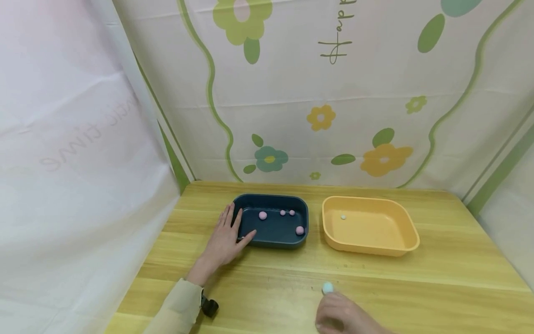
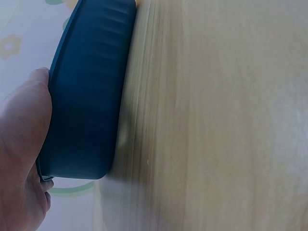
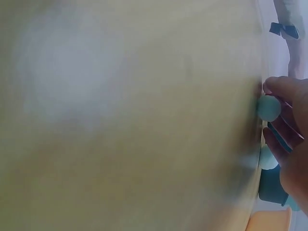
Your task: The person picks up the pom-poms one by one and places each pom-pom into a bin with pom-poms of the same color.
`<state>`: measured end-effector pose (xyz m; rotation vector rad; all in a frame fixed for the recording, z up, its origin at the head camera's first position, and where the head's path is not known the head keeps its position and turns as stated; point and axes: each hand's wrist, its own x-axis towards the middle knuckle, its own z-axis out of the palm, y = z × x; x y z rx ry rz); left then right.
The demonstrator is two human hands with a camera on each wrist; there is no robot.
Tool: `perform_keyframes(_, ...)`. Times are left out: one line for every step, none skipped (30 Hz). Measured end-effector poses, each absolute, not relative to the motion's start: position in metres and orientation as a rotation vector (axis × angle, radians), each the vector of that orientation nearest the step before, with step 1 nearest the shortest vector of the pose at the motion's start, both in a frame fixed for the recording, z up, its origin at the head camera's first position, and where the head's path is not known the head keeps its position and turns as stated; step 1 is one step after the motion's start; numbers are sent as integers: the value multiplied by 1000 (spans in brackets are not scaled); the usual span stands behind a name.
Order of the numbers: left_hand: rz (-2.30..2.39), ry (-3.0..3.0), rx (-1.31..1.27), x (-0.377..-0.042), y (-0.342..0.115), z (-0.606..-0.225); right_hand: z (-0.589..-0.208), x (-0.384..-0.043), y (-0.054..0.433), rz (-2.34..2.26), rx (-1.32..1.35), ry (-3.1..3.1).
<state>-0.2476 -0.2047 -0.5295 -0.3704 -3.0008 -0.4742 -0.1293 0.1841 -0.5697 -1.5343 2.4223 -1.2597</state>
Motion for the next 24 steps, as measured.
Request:
perform_keyframes(-477, -3000, -371, -247, -205, -529, -570, -130, 184, -1254, -1549, 2438)
perform_keyframes(-480, -3001, -371, -247, -205, -529, -571, -130, 184, -1254, -1562, 2454)
perform_keyframes(-481, -3001, -371, -247, -205, -529, -571, -130, 184, -1262, -1573, 2467)
perform_keyframes(-482, -3002, -371, -247, -205, -529, -571, -130, 184, -1268, -1592, 2485)
perform_keyframes(-478, -3003, -372, -247, -205, -529, -571, -131, 184, -1265, -1626, 2517)
perform_keyframes(-477, -3005, -372, -247, -205, -529, -570, -132, 184, -1269, -1653, 2547)
perform_keyframes(-475, -3009, -372, -247, -205, -528, -568, -133, 184, -1272, -1675, 2577)
perform_keyframes(-474, -3009, -373, -247, -205, -528, -566, -134, 183, -1281, -1688, 2601)
perform_keyframes(-469, -3010, -372, -247, -205, -528, -563, -135, 183, -1284, -1688, 2629)
perform_keyframes(-467, -3011, -372, -247, -205, -528, -560, -136, 183, -1284, -1696, 2657)
perform_keyframes(-464, -3013, -372, -247, -205, -528, -556, -138, 182, -1287, -1700, 2678)
perform_keyframes(-464, -3013, -372, -247, -205, -527, -552, -139, 182, -1295, -1695, 2692)
perform_keyframes(-463, -3014, -372, -247, -205, -527, -548, -141, 181, -1300, -1697, 2706)
perform_keyframes(-462, -3015, -371, -246, -205, -527, -544, -142, 181, -1308, -1705, 2719)
perform_keyframes(-460, -3016, -369, -246, -205, -527, -540, -144, 180, -1310, -1710, 2738)
perform_keyframes(-461, -3019, -368, -246, -205, -527, -538, -147, 179, -1321, -1747, 2752)
perform_keyframes(-461, -3022, -367, -246, -205, -527, -534, -149, 179, -1328, -1758, 2765)
perform_keyframes(-462, -3023, -366, -246, -205, -527, -531, -152, 179, -1334, -1777, 2783)
perform_keyframes(-463, -3025, -365, -246, -205, -527, -529, -154, 178, -1345, -1794, 2793)
perform_keyframes(-463, -3025, -365, -247, -205, -527, -526, -156, 178, -1353, -1808, 2801)
perform_keyframes(-462, -3025, -366, -247, -205, -527, -524, -158, 177, -1355, -1818, 2811)
perform_keyframes(-460, -3026, -367, -247, -205, -527, -522, -160, 177, -1355, -1830, 2819)
perform_keyframes(-459, -3025, -368, -247, -205, -528, -520, -161, 177, -1354, -1828, 2822)
perform_keyframes(-455, -3024, -370, -247, -205, -528, -519, -162, 176, -1354, -1837, 2827)
